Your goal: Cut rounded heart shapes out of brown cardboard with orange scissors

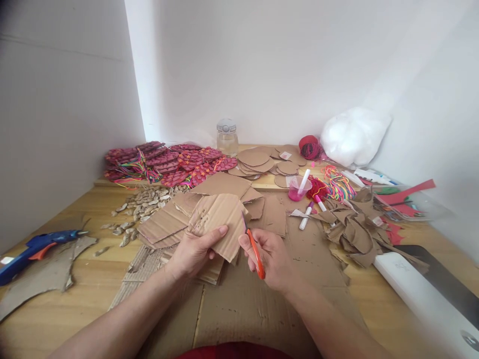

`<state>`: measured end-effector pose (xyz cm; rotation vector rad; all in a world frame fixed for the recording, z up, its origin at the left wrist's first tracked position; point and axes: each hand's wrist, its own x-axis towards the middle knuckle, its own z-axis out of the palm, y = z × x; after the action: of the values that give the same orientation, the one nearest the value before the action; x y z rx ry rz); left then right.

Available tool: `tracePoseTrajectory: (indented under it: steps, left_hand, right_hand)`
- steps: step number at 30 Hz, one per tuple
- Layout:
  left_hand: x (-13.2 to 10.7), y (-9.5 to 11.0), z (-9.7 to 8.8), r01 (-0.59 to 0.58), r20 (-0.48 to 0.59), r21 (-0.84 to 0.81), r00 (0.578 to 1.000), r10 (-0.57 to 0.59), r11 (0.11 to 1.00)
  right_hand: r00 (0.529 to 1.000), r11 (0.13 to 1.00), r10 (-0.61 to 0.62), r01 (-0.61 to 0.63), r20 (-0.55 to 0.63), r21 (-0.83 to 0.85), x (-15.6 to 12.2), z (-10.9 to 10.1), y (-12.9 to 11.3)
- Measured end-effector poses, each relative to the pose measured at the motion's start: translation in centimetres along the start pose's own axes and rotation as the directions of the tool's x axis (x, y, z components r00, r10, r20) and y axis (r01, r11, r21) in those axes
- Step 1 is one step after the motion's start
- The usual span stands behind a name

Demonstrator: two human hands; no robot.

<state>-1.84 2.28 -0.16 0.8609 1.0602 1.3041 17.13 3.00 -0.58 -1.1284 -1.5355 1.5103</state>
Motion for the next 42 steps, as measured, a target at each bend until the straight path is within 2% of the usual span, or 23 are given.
tracePoseTrajectory:
  steps: [13, 20, 28, 32, 37, 42]
  left_hand:
    - [-0.1, 0.2, 0.1, 0.000, 0.029, -0.030, 1.000, 0.001, 1.000]
    - [-0.1, 0.2, 0.0, -0.022, 0.041, -0.022, 0.999, 0.022, 1.000]
    - [0.1, 0.1, -0.1, -0.016, 0.043, -0.002, 0.999, 0.016, 1.000]
    - [0.3, 0.0, -0.5, -0.008, 0.041, 0.007, 0.999, 0.008, 1.000]
    - [0.5, 0.2, -0.9, 0.031, 0.068, 0.078, 0.997, -0.036, 0.996]
    - [0.4, 0.4, -0.6, 0.033, 0.080, 0.073, 0.996, -0.039, 0.997]
  right_hand:
    - [1.000, 1.000, 0.011, -0.010, -0.019, 0.016, -0.1, 0.2, 0.5]
    - [1.000, 0.998, 0.021, -0.021, -0.017, -0.056, -0.3, 0.2, -0.3]
    - [0.998, 0.995, 0.002, -0.009, -0.062, -0.100, -0.3, 0.0, 0.9]
    - [0.998, 0.996, -0.003, -0.003, -0.066, -0.086, -0.2, 0.0, 0.9]
    - [1.000, 0.999, 0.010, -0.010, 0.010, -0.047, -0.3, 0.0, -0.2]
    - [1.000, 1.000, 0.017, -0.017, 0.002, 0.002, -0.3, 0.0, -0.2]
